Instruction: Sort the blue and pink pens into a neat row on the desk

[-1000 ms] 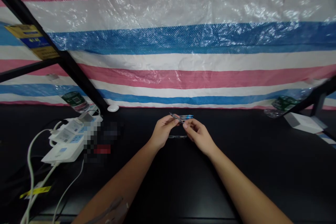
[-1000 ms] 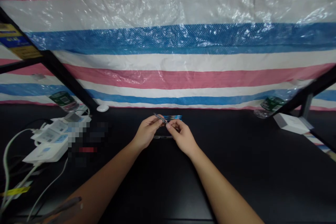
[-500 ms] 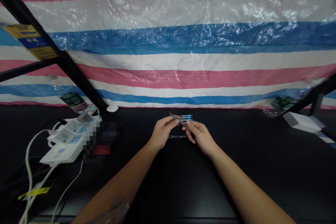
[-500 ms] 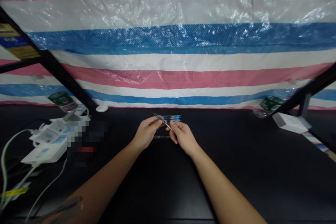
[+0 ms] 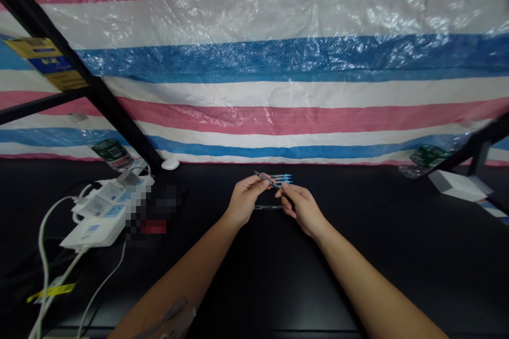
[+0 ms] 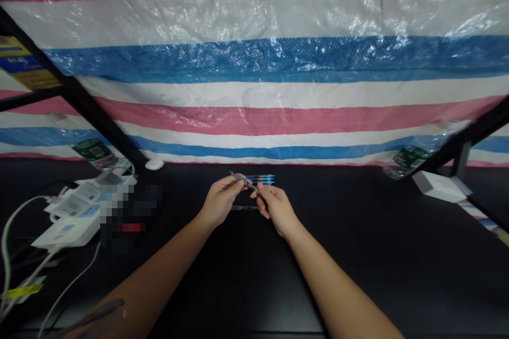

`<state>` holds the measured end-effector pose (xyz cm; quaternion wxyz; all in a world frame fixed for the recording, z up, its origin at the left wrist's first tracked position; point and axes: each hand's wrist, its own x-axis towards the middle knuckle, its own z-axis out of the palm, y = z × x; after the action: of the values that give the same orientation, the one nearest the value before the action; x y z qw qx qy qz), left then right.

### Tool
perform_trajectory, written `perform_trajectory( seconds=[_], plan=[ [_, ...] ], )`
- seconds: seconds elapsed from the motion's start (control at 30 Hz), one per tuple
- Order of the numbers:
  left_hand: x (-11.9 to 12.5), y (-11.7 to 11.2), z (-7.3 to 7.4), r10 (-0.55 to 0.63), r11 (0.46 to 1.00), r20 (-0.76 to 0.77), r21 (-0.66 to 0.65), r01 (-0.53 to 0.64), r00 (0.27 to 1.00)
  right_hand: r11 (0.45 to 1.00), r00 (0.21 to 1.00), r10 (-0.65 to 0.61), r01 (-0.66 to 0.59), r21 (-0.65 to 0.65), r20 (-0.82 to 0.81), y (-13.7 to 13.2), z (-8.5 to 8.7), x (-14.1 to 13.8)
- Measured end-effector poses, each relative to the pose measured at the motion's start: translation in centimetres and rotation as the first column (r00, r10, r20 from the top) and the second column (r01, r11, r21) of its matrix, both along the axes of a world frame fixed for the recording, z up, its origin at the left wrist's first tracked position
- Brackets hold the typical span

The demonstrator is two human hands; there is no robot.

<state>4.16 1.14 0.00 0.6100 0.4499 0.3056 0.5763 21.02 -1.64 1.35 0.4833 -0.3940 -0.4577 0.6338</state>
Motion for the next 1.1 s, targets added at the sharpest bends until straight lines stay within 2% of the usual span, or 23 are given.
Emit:
perform_trajectory(
  seconds=[0.13, 0.23, 0.33, 0.43, 0.5, 0.63, 0.77, 0.83, 0.93, 1.1],
  plan=[
    [0.1, 0.0, 0.2, -0.002, 1.000, 0.019, -0.013, 0.002, 1.000, 0.995, 0.992, 0.054, -0.064, -0.082, -0.117, 0.0, 0.4, 0.1],
    [0.1, 0.1, 0.2, 0.027, 0.999, 0.052, -0.028, -0.026, 0.998, 0.995, 0.986, 0.051, -0.064, -0.077, -0.162, 0.0, 0.7, 0.3],
    [0.1, 0.3, 0.1, 0.094, 0.994, 0.102, -0.060, -0.088, 0.990, 0.997, 0.999, -0.031, 0.032, 0.070, -0.014, -0.1, 0.7, 0.3],
    [0.1, 0.4, 0.0, 0.100, 0.993, 0.123, -0.079, -0.091, 0.987, 0.965, 0.975, -0.138, 0.093, 0.244, 0.176, -0.1, 0.4, 0.2],
    [0.1, 0.4, 0.0, 0.071, 0.995, 0.121, -0.076, -0.062, 0.990, 0.967, 0.969, -0.135, 0.082, 0.243, 0.208, -0.1, 0.2, 0.1],
    [0.1, 0.1, 0.5, 0.040, 0.998, 0.100, -0.044, -0.035, 0.994, 0.998, 0.999, -0.036, 0.034, 0.059, 0.037, -0.1, 0.2, 0.0],
    [0.0, 0.0, 0.9, 0.037, 0.999, 0.093, -0.020, -0.035, 0.995, 0.987, 0.979, 0.087, -0.110, -0.117, -0.186, -0.2, 0.4, 0.0],
    [0.0, 0.0, 1.0, 0.037, 0.999, 0.089, -0.020, -0.036, 0.995, 0.982, 0.969, 0.098, -0.131, -0.133, -0.228, -0.2, 0.6, 0.1],
    [0.0, -0.1, 0.8, 0.052, 0.998, 0.118, -0.035, -0.048, 0.992, 0.991, 0.953, 0.045, -0.080, -0.107, -0.299, 0.0, 1.0, 0.3],
    [0.2, -0.1, 0.2, 0.050, 0.997, 0.140, -0.067, -0.041, 0.989, 0.991, 0.883, 0.003, -0.067, -0.119, -0.470, 0.2, 1.8, 1.2]
  ],
)
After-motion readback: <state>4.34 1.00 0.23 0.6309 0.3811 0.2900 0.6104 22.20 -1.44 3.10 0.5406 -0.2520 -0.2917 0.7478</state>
